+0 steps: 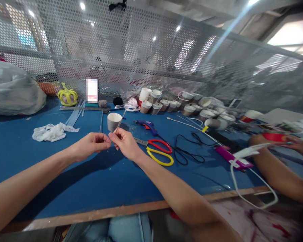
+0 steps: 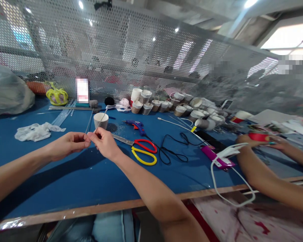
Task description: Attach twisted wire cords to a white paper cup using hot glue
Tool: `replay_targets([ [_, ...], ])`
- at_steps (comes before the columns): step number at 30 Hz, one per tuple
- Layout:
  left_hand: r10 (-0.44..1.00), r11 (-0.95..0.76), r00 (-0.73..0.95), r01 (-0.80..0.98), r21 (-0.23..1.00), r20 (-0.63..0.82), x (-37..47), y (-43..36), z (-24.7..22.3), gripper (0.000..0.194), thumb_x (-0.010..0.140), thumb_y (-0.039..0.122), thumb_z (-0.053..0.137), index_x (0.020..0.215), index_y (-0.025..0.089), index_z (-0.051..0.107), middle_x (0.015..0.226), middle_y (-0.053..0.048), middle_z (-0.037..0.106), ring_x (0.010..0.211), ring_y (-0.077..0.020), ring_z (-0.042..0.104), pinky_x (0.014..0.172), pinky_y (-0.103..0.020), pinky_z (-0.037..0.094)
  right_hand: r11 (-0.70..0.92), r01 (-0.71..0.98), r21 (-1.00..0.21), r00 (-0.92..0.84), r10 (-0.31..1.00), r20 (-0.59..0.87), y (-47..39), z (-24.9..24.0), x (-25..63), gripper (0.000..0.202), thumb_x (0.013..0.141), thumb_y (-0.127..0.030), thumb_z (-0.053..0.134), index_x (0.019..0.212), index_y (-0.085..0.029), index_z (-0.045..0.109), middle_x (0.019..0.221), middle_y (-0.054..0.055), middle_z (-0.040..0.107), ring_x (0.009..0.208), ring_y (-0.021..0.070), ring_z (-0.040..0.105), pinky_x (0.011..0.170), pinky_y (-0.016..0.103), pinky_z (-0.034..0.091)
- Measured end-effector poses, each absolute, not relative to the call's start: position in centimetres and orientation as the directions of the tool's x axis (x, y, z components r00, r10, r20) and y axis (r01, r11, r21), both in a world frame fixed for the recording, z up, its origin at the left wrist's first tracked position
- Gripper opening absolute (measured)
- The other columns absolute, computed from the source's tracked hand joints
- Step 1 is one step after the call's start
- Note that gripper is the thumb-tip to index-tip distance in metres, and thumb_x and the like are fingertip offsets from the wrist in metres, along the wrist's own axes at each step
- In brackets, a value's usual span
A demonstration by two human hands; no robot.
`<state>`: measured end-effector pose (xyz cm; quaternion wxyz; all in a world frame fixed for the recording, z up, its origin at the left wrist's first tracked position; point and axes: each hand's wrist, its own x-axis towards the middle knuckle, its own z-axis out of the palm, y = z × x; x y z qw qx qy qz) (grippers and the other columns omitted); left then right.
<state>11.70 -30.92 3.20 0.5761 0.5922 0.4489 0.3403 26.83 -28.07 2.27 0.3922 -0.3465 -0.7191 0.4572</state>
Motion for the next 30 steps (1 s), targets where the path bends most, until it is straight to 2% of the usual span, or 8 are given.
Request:
replay_targets([
  [10, 0.946, 0.116, 0.304, 0.01, 0.993, -0.114, 12.3, -31.0, 3.0, 0.024, 0.059, 0.031, 0.066, 0.067, 0.012, 0.052, 0.053, 0.007, 0.04, 0.044, -0.0032, 0.027, 0.042, -0.019, 0.018, 0.389, 0.168, -0.906, -0.432, 0.855, 0.287, -28.0, 2.2, 26.9, 0.03, 0.076, -0.043, 0.05, 0.063, -0.017, 0.044, 0.05, -0.005, 0.042, 0.044, 0.0064, 0.039, 0.044, 0.02, 0.032],
  [15, 0.952, 0.058, 0.287, 0.155, 0.986, -0.101, 11.9, -31.0, 3.2, 0.022, 0.062, 0.032, 0.062, 0.067, 0.013, 0.052, 0.056, 0.005, 0.044, 0.045, -0.004, 0.027, 0.043, -0.02, 0.016, 0.412, 0.229, -0.882, -0.437, 0.853, 0.285, -28.1, 2.3, 26.9, 0.029, 0.077, -0.041, 0.049, 0.062, -0.017, 0.043, 0.051, -0.005, 0.042, 0.046, 0.0073, 0.039, 0.045, 0.021, 0.031],
  [20, 0.944, -0.068, 0.327, 0.299, 0.952, -0.036, 11.3, -30.8, 3.6, 0.022, 0.068, 0.035, 0.054, 0.066, 0.014, 0.052, 0.056, 0.005, 0.042, 0.048, -0.0062, 0.029, 0.045, -0.021, 0.02, 0.406, 0.236, -0.883, -0.446, 0.852, 0.273, -28.1, 2.4, 26.9, 0.029, 0.077, -0.041, 0.048, 0.062, -0.018, 0.042, 0.051, -0.005, 0.041, 0.046, 0.0075, 0.038, 0.046, 0.021, 0.031],
  [25, 0.941, -0.225, 0.333, 0.465, 0.856, 0.066, 11.1, -30.5, 3.6, 0.02, 0.071, 0.033, 0.05, 0.065, 0.014, 0.051, 0.057, 0.004, 0.043, 0.051, -0.0076, 0.034, 0.048, -0.02, 0.026, 0.408, 0.211, -0.888, -0.442, 0.85, 0.286, -28.0, 2.2, 26.9, 0.028, 0.078, -0.04, 0.048, 0.063, -0.017, 0.042, 0.05, -0.005, 0.04, 0.046, 0.0072, 0.038, 0.046, 0.021, 0.03],
  [30, 0.941, -0.287, 0.314, 0.557, 0.78, 0.122, 11.3, -30.8, 3.8, 0.021, 0.073, 0.033, 0.047, 0.066, 0.014, 0.051, 0.055, 0.004, 0.045, 0.051, -0.0083, 0.036, 0.047, -0.02, 0.028, 0.401, 0.208, -0.892, -0.43, 0.857, 0.284, -28.1, 2.2, 26.8, 0.028, 0.077, -0.04, 0.048, 0.063, -0.017, 0.041, 0.05, -0.006, 0.039, 0.046, 0.0071, 0.037, 0.046, 0.02, 0.03],
])
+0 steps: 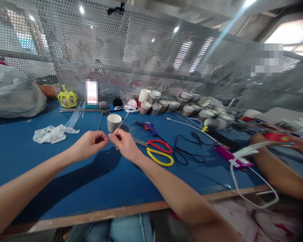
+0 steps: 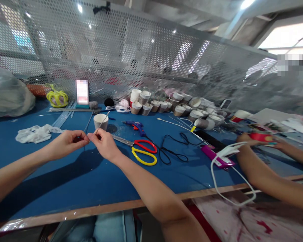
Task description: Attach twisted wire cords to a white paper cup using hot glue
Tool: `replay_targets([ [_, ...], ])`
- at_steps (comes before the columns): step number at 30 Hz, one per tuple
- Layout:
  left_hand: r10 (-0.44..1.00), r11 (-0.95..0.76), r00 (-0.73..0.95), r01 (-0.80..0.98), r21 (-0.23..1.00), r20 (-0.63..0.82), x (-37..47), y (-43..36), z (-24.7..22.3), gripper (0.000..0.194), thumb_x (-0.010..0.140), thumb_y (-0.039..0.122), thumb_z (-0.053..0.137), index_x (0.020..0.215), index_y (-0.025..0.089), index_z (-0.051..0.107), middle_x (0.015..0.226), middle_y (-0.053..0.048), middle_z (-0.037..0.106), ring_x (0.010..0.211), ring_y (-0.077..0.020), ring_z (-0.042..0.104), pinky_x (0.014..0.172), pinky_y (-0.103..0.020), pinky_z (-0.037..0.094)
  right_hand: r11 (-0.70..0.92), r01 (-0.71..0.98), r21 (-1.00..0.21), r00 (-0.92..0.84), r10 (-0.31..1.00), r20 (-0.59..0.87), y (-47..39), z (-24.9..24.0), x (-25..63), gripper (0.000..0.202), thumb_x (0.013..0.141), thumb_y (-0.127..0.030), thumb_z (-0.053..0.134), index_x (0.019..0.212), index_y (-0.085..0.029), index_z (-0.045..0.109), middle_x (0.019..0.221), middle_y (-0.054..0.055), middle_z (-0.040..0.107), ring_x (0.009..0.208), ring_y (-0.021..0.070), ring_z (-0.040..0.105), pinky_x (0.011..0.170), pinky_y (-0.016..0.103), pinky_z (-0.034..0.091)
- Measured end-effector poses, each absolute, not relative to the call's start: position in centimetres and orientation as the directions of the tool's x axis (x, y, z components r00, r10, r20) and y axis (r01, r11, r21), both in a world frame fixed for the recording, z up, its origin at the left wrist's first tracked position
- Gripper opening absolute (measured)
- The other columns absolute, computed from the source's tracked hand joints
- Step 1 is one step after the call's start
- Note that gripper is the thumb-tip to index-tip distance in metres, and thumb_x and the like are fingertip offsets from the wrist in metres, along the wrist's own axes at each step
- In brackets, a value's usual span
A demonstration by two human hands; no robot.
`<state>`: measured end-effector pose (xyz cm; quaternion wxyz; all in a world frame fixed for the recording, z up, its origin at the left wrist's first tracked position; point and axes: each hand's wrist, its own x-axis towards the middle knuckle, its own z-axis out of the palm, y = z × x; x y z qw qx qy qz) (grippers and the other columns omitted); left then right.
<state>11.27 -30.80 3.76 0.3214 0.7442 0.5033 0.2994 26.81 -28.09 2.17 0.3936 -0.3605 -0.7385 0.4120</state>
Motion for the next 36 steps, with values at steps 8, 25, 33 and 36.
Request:
replay_targets([
  [8, 0.947, -0.224, 0.314, 0.508, 0.832, 0.063, 11.3, -30.8, 3.6, 0.022, 0.072, 0.034, 0.049, 0.066, 0.013, 0.052, 0.055, 0.004, 0.042, 0.051, -0.0075, 0.033, 0.047, -0.02, 0.026, 0.396, 0.238, -0.887, -0.432, 0.861, 0.268, -28.4, 2.6, 26.8, 0.028, 0.077, -0.04, 0.049, 0.063, -0.017, 0.044, 0.05, -0.005, 0.041, 0.045, 0.0066, 0.037, 0.044, 0.02, 0.03],
  [25, 0.95, -0.003, 0.3, 0.295, 0.955, -0.09, 11.5, -30.8, 3.3, 0.028, 0.067, 0.041, 0.058, 0.065, 0.013, 0.051, 0.05, 0.007, 0.034, 0.044, -0.0045, 0.021, 0.041, -0.02, 0.014, 0.326, 0.154, -0.933, -0.491, 0.845, 0.214, -28.0, 2.3, 26.8, 0.03, 0.075, -0.044, 0.05, 0.063, -0.017, 0.044, 0.048, -0.006, 0.04, 0.042, 0.0063, 0.039, 0.041, 0.019, 0.033],
  [33, 0.948, -0.153, 0.317, 0.37, 0.916, 0.03, 11.4, -30.5, 2.6, 0.023, 0.069, 0.035, 0.054, 0.062, 0.013, 0.052, 0.054, 0.004, 0.044, 0.052, -0.0075, 0.036, 0.048, -0.02, 0.028, 0.371, 0.27, -0.889, -0.423, 0.875, 0.236, -28.2, 2.2, 26.7, 0.033, 0.074, -0.044, 0.052, 0.058, -0.017, 0.042, 0.047, -0.006, 0.038, 0.044, 0.0062, 0.034, 0.041, 0.02, 0.027],
  [36, 0.942, -0.133, 0.337, 0.356, 0.925, 0.006, 11.4, -30.7, 2.8, 0.023, 0.07, 0.036, 0.054, 0.065, 0.013, 0.053, 0.057, 0.004, 0.044, 0.053, -0.0077, 0.036, 0.048, -0.02, 0.027, 0.316, 0.208, -0.926, -0.438, 0.876, 0.201, -28.1, 2.1, 26.7, 0.033, 0.073, -0.045, 0.052, 0.06, -0.017, 0.042, 0.048, -0.006, 0.04, 0.043, 0.0061, 0.035, 0.041, 0.019, 0.029],
])
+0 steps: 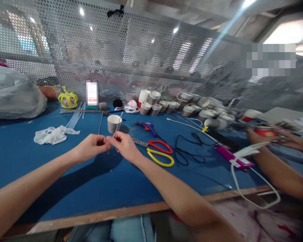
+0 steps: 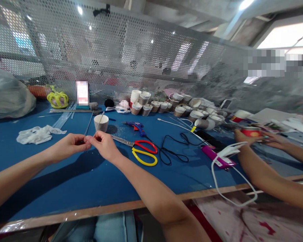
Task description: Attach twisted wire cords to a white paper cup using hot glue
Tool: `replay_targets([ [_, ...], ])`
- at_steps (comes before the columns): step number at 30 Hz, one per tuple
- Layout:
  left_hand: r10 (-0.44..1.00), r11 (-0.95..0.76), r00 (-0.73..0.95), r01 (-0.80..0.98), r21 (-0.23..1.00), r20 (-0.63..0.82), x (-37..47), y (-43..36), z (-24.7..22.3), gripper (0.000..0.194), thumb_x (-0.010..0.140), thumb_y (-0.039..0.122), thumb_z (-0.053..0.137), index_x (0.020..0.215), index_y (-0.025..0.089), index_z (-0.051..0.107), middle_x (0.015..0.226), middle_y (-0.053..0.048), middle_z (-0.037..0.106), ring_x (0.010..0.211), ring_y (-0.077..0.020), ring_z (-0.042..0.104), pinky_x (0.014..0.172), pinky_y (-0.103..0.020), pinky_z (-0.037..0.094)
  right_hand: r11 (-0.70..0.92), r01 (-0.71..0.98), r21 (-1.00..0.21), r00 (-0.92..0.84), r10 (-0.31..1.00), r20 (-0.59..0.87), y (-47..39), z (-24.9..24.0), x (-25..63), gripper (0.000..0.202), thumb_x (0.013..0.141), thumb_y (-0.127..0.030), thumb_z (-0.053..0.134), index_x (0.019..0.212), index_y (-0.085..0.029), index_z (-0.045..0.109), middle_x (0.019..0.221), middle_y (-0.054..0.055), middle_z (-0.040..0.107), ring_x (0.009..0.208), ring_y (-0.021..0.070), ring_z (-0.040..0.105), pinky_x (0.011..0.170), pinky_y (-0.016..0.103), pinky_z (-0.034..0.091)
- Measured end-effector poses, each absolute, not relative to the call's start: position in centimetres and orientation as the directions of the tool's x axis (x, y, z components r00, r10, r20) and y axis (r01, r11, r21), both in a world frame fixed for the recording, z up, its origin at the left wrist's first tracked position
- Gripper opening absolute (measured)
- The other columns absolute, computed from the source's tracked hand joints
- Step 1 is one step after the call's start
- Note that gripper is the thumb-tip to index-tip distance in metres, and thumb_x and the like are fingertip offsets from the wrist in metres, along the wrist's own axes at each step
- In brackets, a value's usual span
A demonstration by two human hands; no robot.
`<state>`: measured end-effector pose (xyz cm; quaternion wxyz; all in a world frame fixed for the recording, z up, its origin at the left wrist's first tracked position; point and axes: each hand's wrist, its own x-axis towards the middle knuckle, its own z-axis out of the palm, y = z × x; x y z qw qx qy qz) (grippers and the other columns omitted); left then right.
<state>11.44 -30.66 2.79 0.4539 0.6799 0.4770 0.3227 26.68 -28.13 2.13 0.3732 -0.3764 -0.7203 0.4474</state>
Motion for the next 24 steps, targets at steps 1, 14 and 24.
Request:
replay_targets([
  [1, 0.938, -0.113, 0.346, 0.346, 0.932, -0.015, 11.5, -30.7, 2.9, 0.024, 0.07, 0.036, 0.053, 0.066, 0.013, 0.053, 0.057, 0.004, 0.044, 0.052, -0.0074, 0.034, 0.048, -0.02, 0.025, 0.29, 0.157, -0.944, -0.464, 0.866, 0.189, -28.1, 2.1, 26.7, 0.031, 0.073, -0.045, 0.052, 0.062, -0.017, 0.044, 0.05, -0.005, 0.042, 0.044, 0.0062, 0.037, 0.041, 0.019, 0.031],
  [14, 0.916, 0.023, 0.382, 0.26, 0.965, -0.125, 11.1, -30.8, 3.9, 0.02, 0.067, 0.033, 0.058, 0.069, 0.014, 0.053, 0.056, 0.005, 0.041, 0.045, -0.005, 0.027, 0.042, -0.02, 0.018, 0.283, 0.088, -0.955, -0.497, 0.843, 0.204, -27.4, 1.8, 27.0, 0.031, 0.074, -0.046, 0.051, 0.065, -0.017, 0.045, 0.045, -0.007, 0.041, 0.039, 0.0056, 0.038, 0.04, 0.019, 0.032],
  [24, 0.94, -0.121, 0.341, 0.396, 0.91, -0.023, 11.2, -30.8, 3.6, 0.019, 0.067, 0.033, 0.053, 0.065, 0.014, 0.052, 0.06, 0.004, 0.047, 0.056, -0.0089, 0.039, 0.052, -0.021, 0.03, 0.367, 0.232, -0.901, -0.449, 0.862, 0.235, -27.9, 2.2, 26.9, 0.027, 0.077, -0.039, 0.05, 0.064, -0.016, 0.045, 0.048, -0.006, 0.038, 0.043, 0.0058, 0.035, 0.043, 0.019, 0.027],
])
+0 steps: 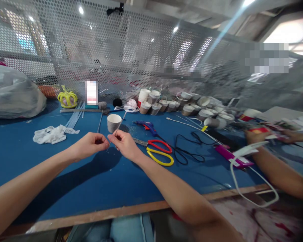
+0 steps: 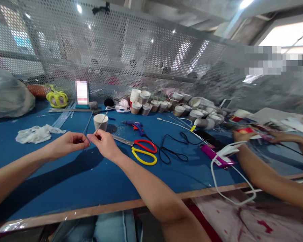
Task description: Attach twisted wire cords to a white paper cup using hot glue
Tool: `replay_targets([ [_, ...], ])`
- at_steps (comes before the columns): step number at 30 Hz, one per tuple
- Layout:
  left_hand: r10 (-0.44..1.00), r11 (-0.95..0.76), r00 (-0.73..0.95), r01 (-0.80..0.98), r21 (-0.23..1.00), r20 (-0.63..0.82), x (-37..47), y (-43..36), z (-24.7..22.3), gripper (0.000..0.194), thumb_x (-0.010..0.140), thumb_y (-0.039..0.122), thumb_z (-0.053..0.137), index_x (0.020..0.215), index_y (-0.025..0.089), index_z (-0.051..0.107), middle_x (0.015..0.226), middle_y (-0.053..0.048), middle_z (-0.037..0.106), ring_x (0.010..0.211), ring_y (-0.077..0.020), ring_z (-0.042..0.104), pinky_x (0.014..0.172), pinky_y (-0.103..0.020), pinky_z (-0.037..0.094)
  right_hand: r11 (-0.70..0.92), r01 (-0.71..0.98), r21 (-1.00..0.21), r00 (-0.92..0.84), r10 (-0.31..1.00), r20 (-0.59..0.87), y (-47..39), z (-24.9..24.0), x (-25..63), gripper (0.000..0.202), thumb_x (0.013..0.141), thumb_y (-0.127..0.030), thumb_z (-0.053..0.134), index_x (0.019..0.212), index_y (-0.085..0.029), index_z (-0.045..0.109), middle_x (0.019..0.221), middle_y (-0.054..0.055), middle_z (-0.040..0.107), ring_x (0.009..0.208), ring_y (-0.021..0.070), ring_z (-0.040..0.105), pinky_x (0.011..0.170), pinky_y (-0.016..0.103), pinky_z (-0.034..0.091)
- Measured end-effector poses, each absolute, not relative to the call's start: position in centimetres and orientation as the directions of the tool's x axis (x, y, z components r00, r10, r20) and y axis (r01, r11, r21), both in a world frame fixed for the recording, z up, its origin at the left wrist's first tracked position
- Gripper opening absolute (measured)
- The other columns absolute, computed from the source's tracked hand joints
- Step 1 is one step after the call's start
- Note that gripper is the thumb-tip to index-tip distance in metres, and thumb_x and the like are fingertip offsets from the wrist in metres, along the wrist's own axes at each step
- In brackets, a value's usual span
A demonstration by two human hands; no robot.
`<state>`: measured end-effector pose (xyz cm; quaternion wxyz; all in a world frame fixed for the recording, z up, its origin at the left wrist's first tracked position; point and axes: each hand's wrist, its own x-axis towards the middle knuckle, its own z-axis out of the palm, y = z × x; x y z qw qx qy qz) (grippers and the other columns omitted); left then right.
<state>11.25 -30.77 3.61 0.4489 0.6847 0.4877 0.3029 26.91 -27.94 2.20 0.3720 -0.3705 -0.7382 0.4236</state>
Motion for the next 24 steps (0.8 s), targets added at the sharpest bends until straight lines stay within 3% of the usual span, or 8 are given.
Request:
replay_targets([
  [6, 0.942, -0.086, 0.333, 0.376, 0.922, -0.048, 11.29, -30.73, 3.34, 0.02, 0.067, 0.032, 0.054, 0.07, 0.012, 0.056, 0.061, 0.003, 0.049, 0.057, -0.0093, 0.041, 0.055, -0.021, 0.032, 0.44, 0.252, -0.862, -0.415, 0.854, 0.314, -28.16, 2.29, 26.73, 0.027, 0.075, -0.036, 0.053, 0.059, -0.015, 0.045, 0.051, -0.005, 0.039, 0.048, 0.006, 0.032, 0.046, 0.02, 0.026],
  [13, 0.924, -0.086, 0.378, 0.361, 0.929, -0.061, 11.36, -30.71, 3.16, 0.023, 0.068, 0.033, 0.053, 0.074, 0.012, 0.058, 0.062, 0.003, 0.05, 0.056, -0.0092, 0.041, 0.054, -0.022, 0.031, 0.423, 0.248, -0.872, -0.412, 0.86, 0.301, -28.13, 2.14, 26.67, 0.031, 0.074, -0.038, 0.054, 0.056, -0.015, 0.043, 0.05, -0.006, 0.037, 0.047, 0.0054, 0.031, 0.045, 0.02, 0.026],
  [19, 0.926, -0.086, 0.373, 0.368, 0.926, -0.062, 11.41, -30.77, 3.21, 0.021, 0.069, 0.034, 0.052, 0.067, 0.013, 0.053, 0.061, 0.003, 0.047, 0.056, -0.0092, 0.039, 0.053, -0.021, 0.029, 0.243, 0.15, -0.958, -0.487, 0.861, 0.142, -28.02, 1.89, 26.6, 0.026, 0.077, -0.04, 0.049, 0.068, -0.016, 0.045, 0.054, -0.004, 0.045, 0.045, 0.0065, 0.043, 0.04, 0.018, 0.036],
  [24, 0.932, -0.091, 0.357, 0.401, 0.912, -0.064, 11.27, -30.65, 3.03, 0.02, 0.068, 0.034, 0.051, 0.065, 0.014, 0.052, 0.063, 0.002, 0.049, 0.058, -0.0099, 0.04, 0.054, -0.022, 0.03, 0.204, 0.032, -0.978, -0.515, 0.843, 0.159, -27.63, 1.79, 26.57, 0.023, 0.08, -0.037, 0.044, 0.075, -0.015, 0.048, 0.06, -0.002, 0.049, 0.051, 0.0075, 0.049, 0.042, 0.018, 0.041],
])
